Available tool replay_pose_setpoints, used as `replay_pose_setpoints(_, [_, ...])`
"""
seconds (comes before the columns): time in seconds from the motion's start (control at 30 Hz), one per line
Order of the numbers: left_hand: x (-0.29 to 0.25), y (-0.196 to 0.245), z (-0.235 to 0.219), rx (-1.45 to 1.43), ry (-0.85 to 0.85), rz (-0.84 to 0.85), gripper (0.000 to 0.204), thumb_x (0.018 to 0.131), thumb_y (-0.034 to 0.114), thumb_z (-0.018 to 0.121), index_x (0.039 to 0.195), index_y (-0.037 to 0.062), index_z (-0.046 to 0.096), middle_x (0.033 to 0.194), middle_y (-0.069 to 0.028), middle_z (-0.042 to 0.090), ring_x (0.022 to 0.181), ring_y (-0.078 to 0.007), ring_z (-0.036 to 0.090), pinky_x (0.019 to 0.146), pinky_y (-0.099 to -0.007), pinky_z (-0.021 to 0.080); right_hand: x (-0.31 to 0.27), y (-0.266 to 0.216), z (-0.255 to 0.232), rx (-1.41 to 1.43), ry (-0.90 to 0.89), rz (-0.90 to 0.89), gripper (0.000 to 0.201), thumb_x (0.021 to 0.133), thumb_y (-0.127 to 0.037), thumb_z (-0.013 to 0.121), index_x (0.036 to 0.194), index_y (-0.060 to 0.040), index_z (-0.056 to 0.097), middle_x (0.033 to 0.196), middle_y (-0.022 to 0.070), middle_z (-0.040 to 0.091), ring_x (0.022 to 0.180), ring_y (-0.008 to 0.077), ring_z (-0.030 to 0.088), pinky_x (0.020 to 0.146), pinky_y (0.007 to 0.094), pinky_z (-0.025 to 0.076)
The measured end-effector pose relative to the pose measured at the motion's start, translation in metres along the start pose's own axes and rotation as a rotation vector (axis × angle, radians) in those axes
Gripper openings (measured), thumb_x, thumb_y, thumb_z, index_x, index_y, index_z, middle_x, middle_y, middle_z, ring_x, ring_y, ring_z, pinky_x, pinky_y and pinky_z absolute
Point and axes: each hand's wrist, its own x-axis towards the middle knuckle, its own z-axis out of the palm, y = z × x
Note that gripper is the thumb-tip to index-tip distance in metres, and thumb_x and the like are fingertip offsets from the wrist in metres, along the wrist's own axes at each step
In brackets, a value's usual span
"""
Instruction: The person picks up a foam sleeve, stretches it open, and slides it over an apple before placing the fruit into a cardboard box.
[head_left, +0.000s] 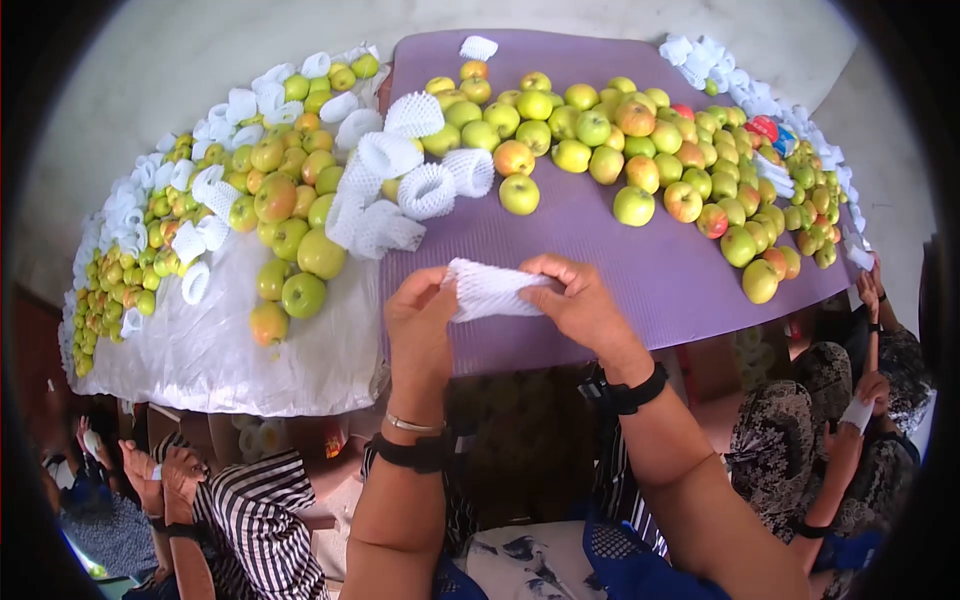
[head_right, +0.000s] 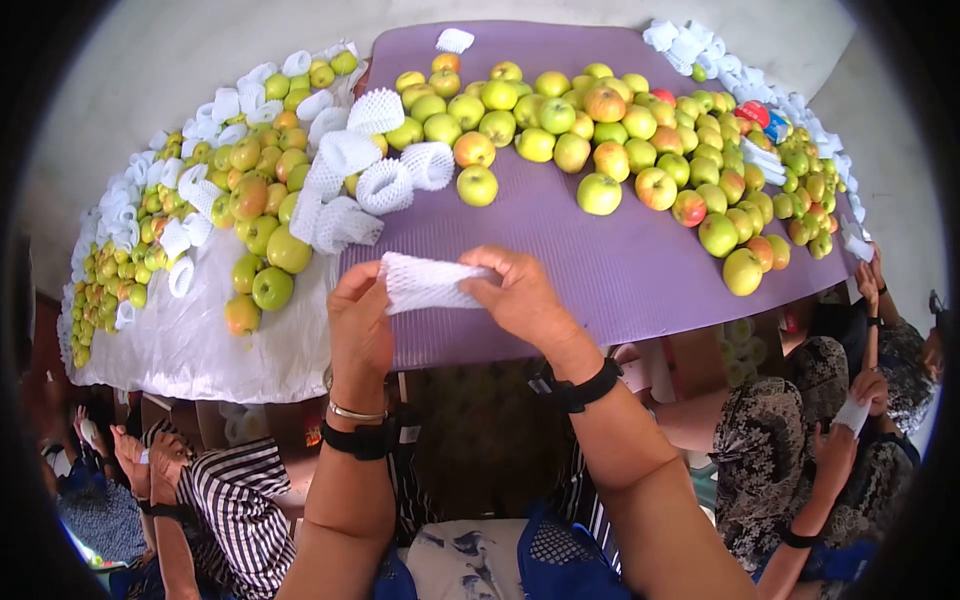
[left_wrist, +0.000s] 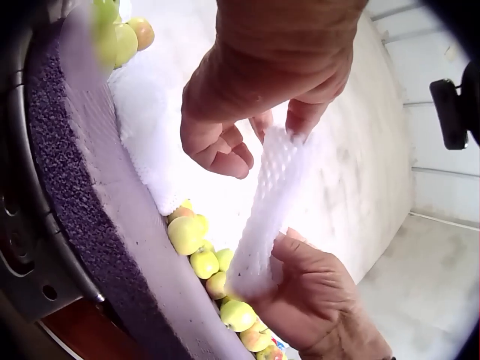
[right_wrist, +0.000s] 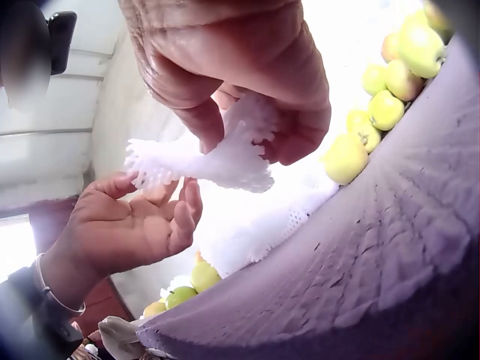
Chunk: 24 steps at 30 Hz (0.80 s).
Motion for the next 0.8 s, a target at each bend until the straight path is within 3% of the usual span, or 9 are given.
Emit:
replay_pose_setpoints(0.03, [0.001,-0.003,0.0,-0.021,0.067,0.02,0.012,0.087,0.007,0.055,0.096,0.0009,0.06,0.086,-0.0048,0.064,0.077,-0.0136,0.061,0.068,-0.0248,0.048,-0.002,-0.003,-0.002,0.072,-0.038,0.019,0.018,0.082,-0.01,0.064,0.097,-0.0004,0.061,0.091,0.0025,0.061,0.084,0.0102,0.055,0.076,0.0249,0.046])
replay_pose_setpoints(0.17, [-0.001,0.01,-0.003,0.087,0.333,0.034,0.01,0.088,0.011,0.054,0.094,0.0062,0.061,0.088,-0.0019,0.063,0.075,-0.0092,0.059,0.059,-0.0216,0.046,0.008,-0.021,-0.017,0.17,0.172,-0.008,0.024,0.083,-0.017,0.063,0.101,-0.0001,0.061,0.093,0.0032,0.061,0.085,0.0098,0.054,0.077,0.0252,0.045])
replay_pose_setpoints(0.3, [0.0,0.015,-0.012,0.001,0.511,0.178,0.009,0.087,0.01,0.055,0.093,0.0064,0.06,0.087,-0.0009,0.062,0.072,-0.0077,0.057,0.056,-0.0197,0.043,0.055,-0.013,-0.035,-0.267,0.223,0.099,0.033,0.079,-0.021,0.065,0.105,-0.0011,0.06,0.098,0.0111,0.062,0.09,0.0187,0.058,0.081,0.0294,0.045])
replay_pose_setpoints(0.37, [0.0,0.019,-0.016,0.0,0.524,0.228,0.008,0.086,0.01,0.056,0.092,0.006,0.06,0.087,-0.0009,0.062,0.072,-0.0072,0.056,0.056,-0.0195,0.043,0.081,-0.006,-0.032,-0.609,0.234,0.072,0.04,0.076,-0.027,0.066,0.106,-0.0005,0.06,0.101,0.0164,0.062,0.094,0.0259,0.06,0.083,0.033,0.045])
replay_pose_setpoints(0.47, [0.002,0.017,-0.021,0.0,0.53,0.268,0.007,0.086,0.009,0.057,0.09,0.0056,0.06,0.085,-0.0006,0.062,0.071,-0.0064,0.056,0.056,-0.0192,0.043,0.112,0.006,-0.018,-0.874,0.286,0.26,0.05,0.072,-0.035,0.066,0.105,0.0021,0.059,0.104,0.0216,0.06,0.098,0.034,0.057,0.086,0.0385,0.044])
replay_pose_setpoints(0.57, [0.002,0.018,-0.023,0.021,0.533,0.274,0.007,0.085,0.01,0.058,0.089,0.0053,0.06,0.083,0.0002,0.061,0.07,-0.0056,0.055,0.055,-0.0187,0.042,0.143,0.036,-0.005,-0.696,0.437,0.376,0.053,0.072,-0.037,0.066,0.105,0.0041,0.058,0.103,0.0226,0.06,0.1,0.0345,0.057,0.088,0.039,0.044])
replay_pose_setpoints(0.67, [0.002,0.017,-0.022,0.033,0.538,0.289,0.007,0.085,0.011,0.059,0.089,0.0051,0.06,0.082,0.0009,0.061,0.07,-0.0051,0.054,0.055,-0.0184,0.042,0.137,0.039,0.002,-0.851,0.344,0.205,0.053,0.072,-0.036,0.066,0.106,0.0047,0.057,0.105,0.0242,0.059,0.098,0.0359,0.057,0.086,0.0393,0.045])
replay_pose_setpoints(0.77, [0.002,0.018,-0.022,0.023,0.524,0.281,0.007,0.085,0.01,0.06,0.089,0.0041,0.06,0.082,0.0011,0.06,0.07,-0.0049,0.053,0.057,-0.0185,0.042,0.131,0.028,-0.001,-0.942,0.252,0.225,0.051,0.074,-0.035,0.065,0.105,0.0049,0.056,0.105,0.0206,0.06,0.094,0.0332,0.06,0.08,0.0386,0.049])
replay_pose_setpoints(0.8, [0.001,0.019,-0.021,0.02,0.515,0.27,0.007,0.085,0.009,0.06,0.089,0.0036,0.061,0.082,0.0011,0.06,0.07,-0.0049,0.053,0.058,-0.0186,0.042,0.125,0.019,-0.004,-0.708,0.237,0.282,0.049,0.076,-0.033,0.065,0.106,0.005,0.055,0.105,0.0198,0.06,0.093,0.0329,0.06,0.078,0.0381,0.05])
